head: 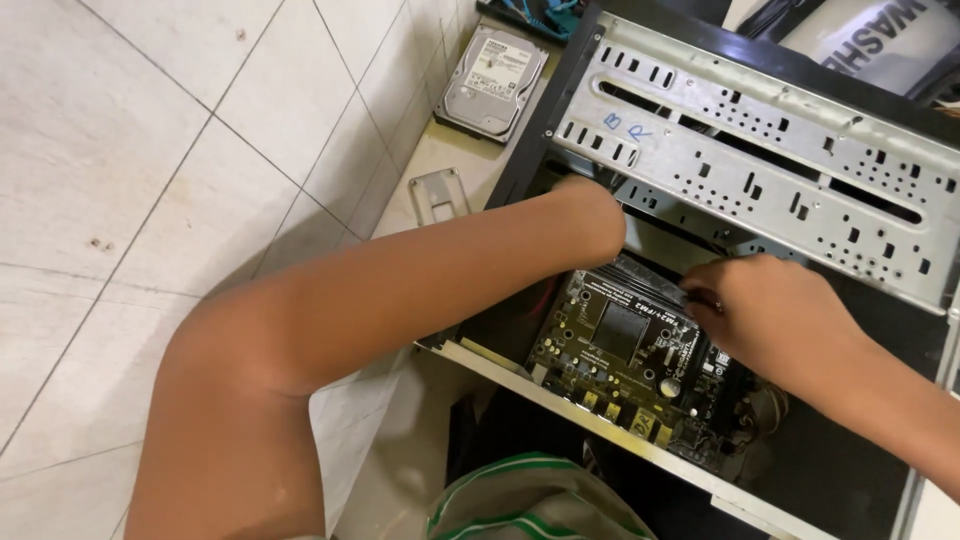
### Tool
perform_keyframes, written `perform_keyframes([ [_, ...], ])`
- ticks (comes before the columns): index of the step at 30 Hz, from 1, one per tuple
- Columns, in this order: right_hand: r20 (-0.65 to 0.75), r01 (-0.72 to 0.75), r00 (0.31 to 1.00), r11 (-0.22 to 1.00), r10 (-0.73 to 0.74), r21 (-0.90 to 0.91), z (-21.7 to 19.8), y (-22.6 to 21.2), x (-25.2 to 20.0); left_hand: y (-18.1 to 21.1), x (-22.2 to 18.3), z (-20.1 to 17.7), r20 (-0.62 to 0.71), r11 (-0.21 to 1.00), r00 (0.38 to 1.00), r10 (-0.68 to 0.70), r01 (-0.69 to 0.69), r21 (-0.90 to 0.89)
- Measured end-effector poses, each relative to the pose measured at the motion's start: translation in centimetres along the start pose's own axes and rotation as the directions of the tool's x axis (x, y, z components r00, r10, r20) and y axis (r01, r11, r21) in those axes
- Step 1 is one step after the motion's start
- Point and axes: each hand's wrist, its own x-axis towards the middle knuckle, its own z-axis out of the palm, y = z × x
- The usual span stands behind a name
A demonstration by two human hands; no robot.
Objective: Cleaning a power supply unit with a brush and installing it into a computer case while managing cables.
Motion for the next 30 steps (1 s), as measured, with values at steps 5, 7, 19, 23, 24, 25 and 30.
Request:
perform_keyframes([
  [5,0.089,0.001,0.996,0.998,-0.006,0.06,-0.7,-1.6,0.9,0.1,-1.4,-1.2,0.073,0.991,0.997,0.016,-0.025,0.133],
  [7,0.099,-0.012,0.995,0.993,0.0,0.118,-1.1,-2.2,1.1,0.1,0.2,-2.1,0.166,0.984,0.986,0.015,-0.044,0.174],
  [19,0.116,0.027,0.992,0.975,-0.053,0.221,-0.2,-2.0,2.2,0.3,3.2,-1.7,0.188,0.994,0.982,-0.023,0.003,0.107],
  [23,0.122,0.011,0.992,0.979,-0.037,0.202,-0.8,-2.2,2.0,0.4,3.2,-1.9,0.22,0.996,0.974,-0.055,0.039,0.077],
  [24,0.124,0.012,0.992,0.979,-0.037,0.202,-0.6,-1.9,2.1,0.3,3.5,-1.8,0.22,0.996,0.974,-0.055,0.039,0.075],
  [25,0.105,0.024,0.993,0.974,-0.049,0.227,-0.4,-1.7,2.2,0.3,3.8,-1.7,0.196,0.996,0.98,-0.044,0.028,0.084],
  [30,0.139,0.009,0.99,0.982,-0.035,0.187,0.4,-1.2,2.5,0.5,4.5,-1.0,0.093,0.996,0.996,0.0,-0.008,0.089],
])
